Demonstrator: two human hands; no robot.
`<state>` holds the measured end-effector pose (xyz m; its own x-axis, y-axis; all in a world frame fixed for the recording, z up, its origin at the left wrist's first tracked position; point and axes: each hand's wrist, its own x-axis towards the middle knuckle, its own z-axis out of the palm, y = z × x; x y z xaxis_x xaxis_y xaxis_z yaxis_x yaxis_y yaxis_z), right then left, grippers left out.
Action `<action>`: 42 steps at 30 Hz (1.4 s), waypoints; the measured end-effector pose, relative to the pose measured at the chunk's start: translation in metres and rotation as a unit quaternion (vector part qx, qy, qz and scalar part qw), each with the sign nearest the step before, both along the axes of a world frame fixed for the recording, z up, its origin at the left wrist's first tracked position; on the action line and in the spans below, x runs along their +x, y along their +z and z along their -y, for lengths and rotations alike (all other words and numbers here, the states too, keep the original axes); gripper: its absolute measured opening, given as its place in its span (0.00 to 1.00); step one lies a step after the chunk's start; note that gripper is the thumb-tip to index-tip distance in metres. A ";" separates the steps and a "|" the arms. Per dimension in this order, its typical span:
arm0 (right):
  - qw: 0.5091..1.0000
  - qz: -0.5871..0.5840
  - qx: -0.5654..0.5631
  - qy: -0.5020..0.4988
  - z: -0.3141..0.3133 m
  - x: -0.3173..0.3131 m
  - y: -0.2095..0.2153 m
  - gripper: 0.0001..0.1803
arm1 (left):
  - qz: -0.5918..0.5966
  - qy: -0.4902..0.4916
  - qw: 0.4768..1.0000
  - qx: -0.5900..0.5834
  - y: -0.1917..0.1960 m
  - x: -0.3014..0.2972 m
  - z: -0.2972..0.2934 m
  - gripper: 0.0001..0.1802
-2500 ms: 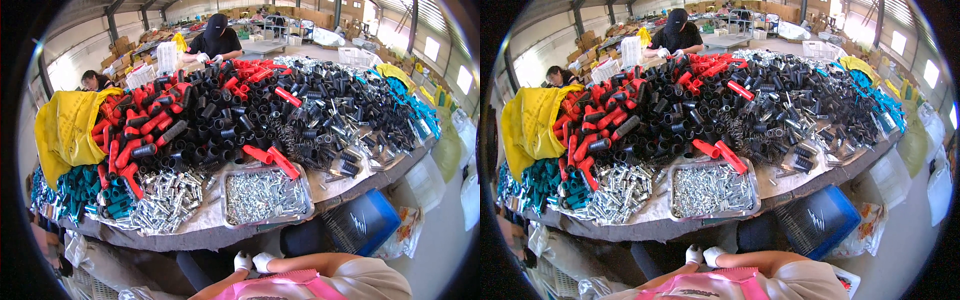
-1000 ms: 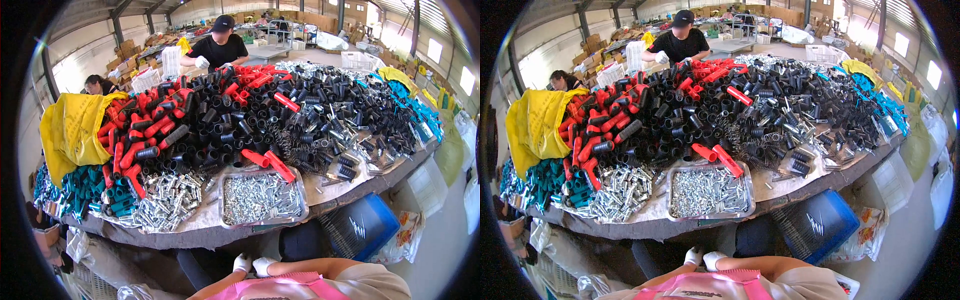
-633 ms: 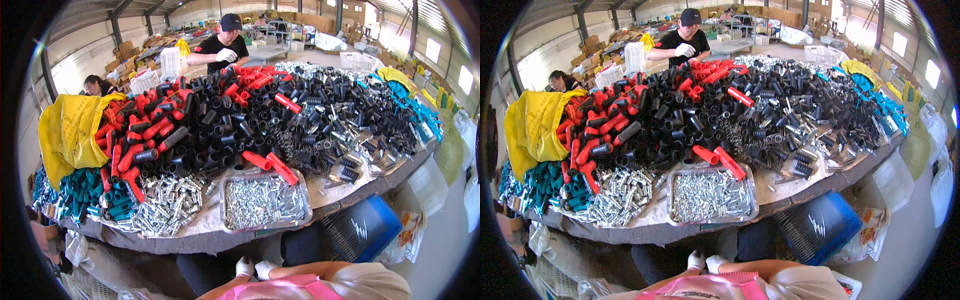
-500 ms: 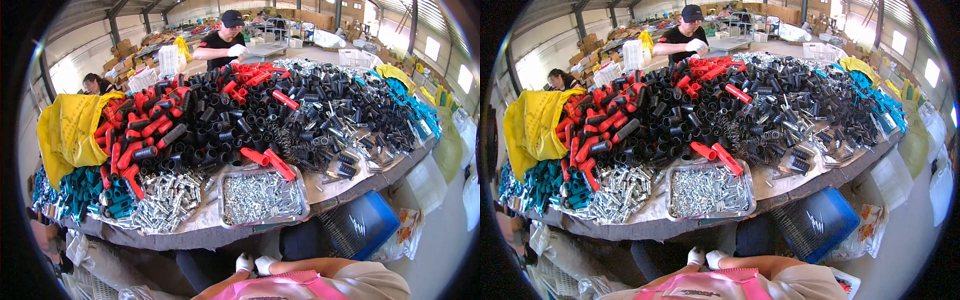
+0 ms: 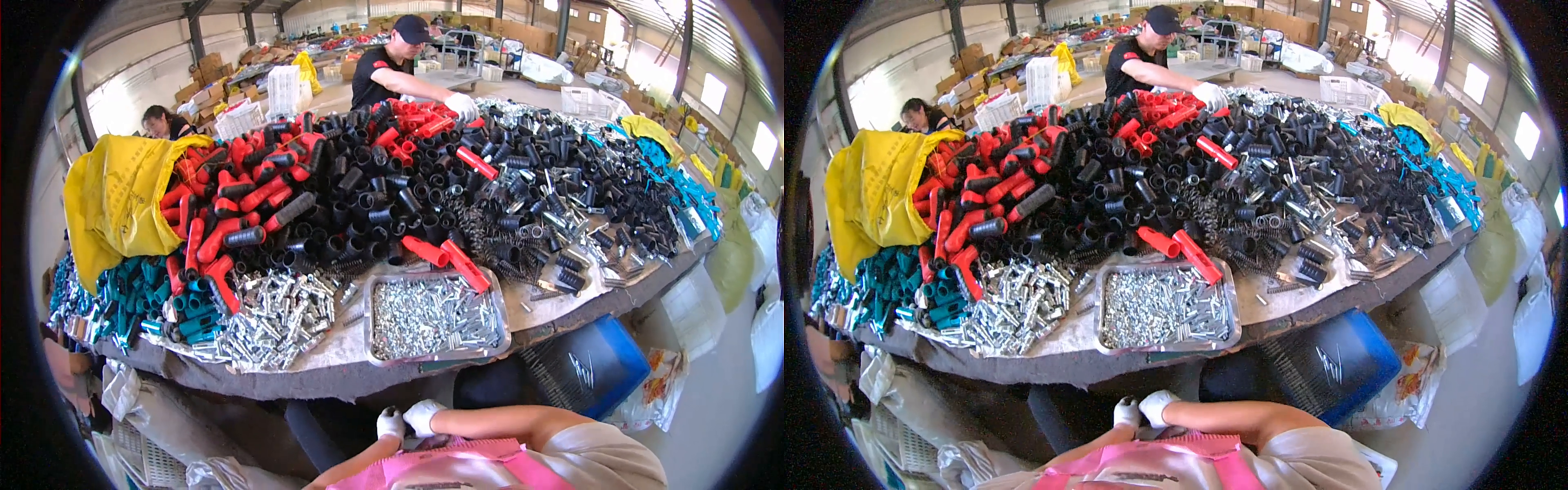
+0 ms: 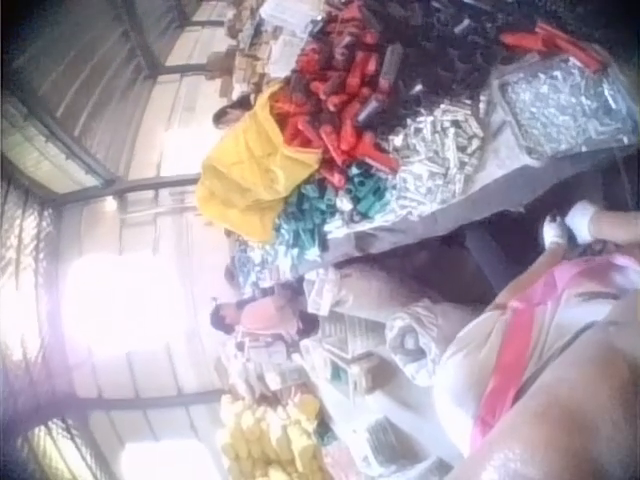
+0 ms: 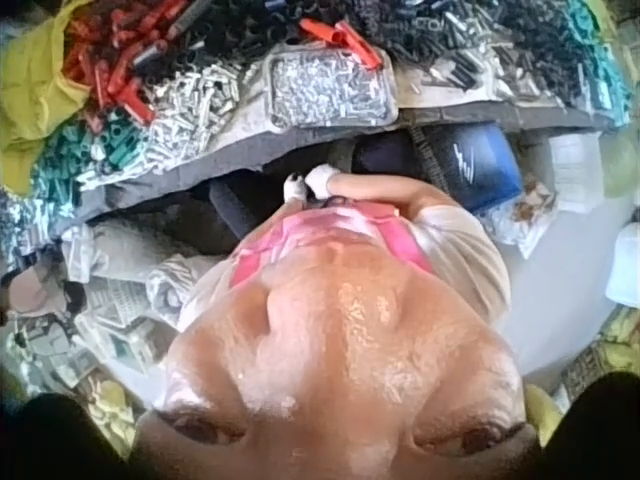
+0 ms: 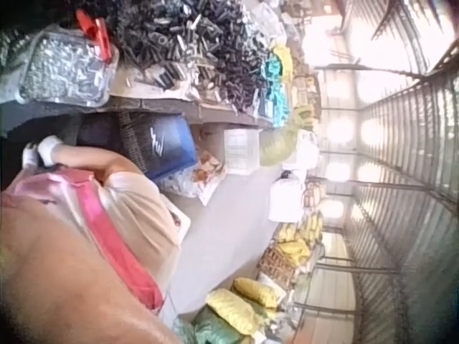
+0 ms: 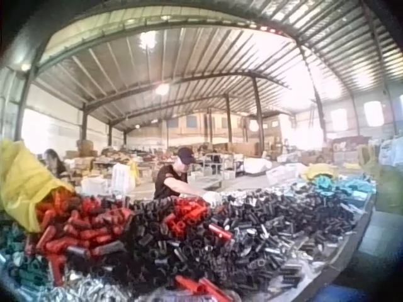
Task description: Assembling hardware components by hand at a factory workbench, inserting metal tubes and springs into plastic handles.
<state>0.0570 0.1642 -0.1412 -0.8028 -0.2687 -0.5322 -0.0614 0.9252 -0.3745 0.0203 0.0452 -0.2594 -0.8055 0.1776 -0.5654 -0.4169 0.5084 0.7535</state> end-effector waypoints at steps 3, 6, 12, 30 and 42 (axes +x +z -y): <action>0.995 -0.038 -0.062 -0.070 0.010 0.022 -0.012 0.18 | -0.083 -0.063 0.994 -0.039 -0.007 0.006 0.017 0.16; 0.984 0.076 -0.070 -0.143 0.017 0.029 -0.027 0.20 | -0.083 -0.149 0.981 -0.087 0.022 0.003 0.005 0.16; 0.961 0.093 -0.081 -0.246 0.020 0.040 -0.053 0.25 | -0.064 -0.232 0.963 -0.122 0.021 -0.004 -0.005 0.17; 0.997 0.028 -0.002 -0.073 -0.005 0.008 -0.005 0.17 | 0.022 -0.075 0.997 0.029 -0.018 -0.005 -0.003 0.17; 0.996 0.020 -0.016 -0.084 0.009 0.015 -0.054 0.18 | -0.057 -0.124 0.984 -0.115 0.019 0.002 -0.004 0.19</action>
